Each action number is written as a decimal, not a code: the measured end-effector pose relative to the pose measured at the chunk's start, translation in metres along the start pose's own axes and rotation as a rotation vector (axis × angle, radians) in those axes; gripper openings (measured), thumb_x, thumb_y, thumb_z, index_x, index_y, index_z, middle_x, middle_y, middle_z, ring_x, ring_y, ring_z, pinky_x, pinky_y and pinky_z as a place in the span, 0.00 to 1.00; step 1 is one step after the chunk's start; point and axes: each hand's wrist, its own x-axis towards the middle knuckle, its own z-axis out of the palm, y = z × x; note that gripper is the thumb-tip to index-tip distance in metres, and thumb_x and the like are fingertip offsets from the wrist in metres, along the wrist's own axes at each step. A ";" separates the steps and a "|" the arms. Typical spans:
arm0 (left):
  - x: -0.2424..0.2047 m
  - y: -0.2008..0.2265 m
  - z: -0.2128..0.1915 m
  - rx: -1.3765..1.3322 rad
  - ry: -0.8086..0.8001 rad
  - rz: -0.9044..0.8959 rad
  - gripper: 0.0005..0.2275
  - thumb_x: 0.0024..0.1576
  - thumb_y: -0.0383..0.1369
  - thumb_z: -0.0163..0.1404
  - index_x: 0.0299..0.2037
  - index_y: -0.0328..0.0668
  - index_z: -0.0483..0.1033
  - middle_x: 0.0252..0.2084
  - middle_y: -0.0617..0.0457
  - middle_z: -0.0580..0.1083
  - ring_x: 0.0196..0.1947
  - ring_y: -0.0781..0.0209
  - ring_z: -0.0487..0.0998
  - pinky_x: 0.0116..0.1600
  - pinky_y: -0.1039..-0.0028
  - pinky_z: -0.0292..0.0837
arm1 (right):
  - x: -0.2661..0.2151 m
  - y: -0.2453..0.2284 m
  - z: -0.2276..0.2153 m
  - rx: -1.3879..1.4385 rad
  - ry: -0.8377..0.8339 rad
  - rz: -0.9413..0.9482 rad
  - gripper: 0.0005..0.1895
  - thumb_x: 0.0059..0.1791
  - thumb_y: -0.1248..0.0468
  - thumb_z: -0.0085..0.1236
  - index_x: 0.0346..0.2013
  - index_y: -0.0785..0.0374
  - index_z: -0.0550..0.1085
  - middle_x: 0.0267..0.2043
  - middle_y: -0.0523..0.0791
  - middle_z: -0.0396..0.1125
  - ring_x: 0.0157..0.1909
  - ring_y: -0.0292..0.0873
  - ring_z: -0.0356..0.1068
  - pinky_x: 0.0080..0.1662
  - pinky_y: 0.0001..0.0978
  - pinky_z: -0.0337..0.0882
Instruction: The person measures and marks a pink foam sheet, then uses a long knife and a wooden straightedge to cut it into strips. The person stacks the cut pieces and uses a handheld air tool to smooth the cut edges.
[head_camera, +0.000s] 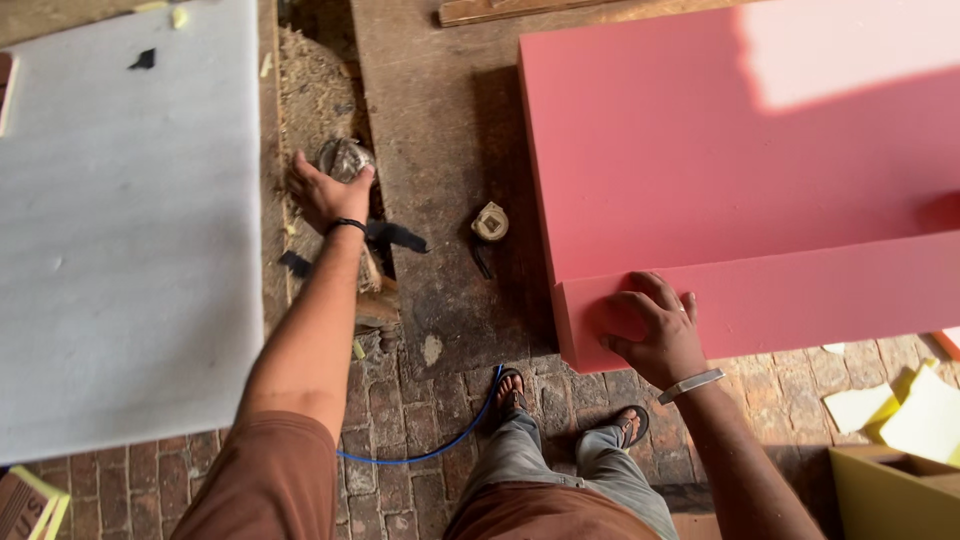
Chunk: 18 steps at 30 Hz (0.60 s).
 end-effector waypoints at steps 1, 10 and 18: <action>0.012 0.002 0.004 0.055 -0.043 0.016 0.52 0.46 0.51 0.71 0.73 0.48 0.45 0.74 0.38 0.52 0.74 0.37 0.51 0.73 0.47 0.50 | 0.000 0.001 0.001 0.027 0.007 -0.015 0.31 0.31 0.51 0.75 0.48 0.46 0.78 0.67 0.42 0.62 0.70 0.47 0.58 0.70 0.63 0.43; 0.061 -0.005 0.025 0.152 -0.228 0.003 0.59 0.43 0.42 0.74 0.76 0.55 0.33 0.77 0.33 0.43 0.75 0.35 0.45 0.73 0.43 0.46 | 0.000 -0.003 -0.004 0.088 -0.028 0.020 0.30 0.32 0.53 0.76 0.47 0.44 0.78 0.69 0.44 0.59 0.74 0.50 0.51 0.71 0.66 0.35; 0.044 -0.008 -0.015 0.028 -0.168 0.286 0.45 0.44 0.35 0.71 0.69 0.49 0.53 0.69 0.36 0.61 0.69 0.35 0.61 0.70 0.44 0.59 | 0.000 -0.001 -0.004 0.136 -0.052 0.073 0.32 0.30 0.53 0.78 0.48 0.43 0.77 0.70 0.41 0.59 0.76 0.47 0.49 0.73 0.67 0.32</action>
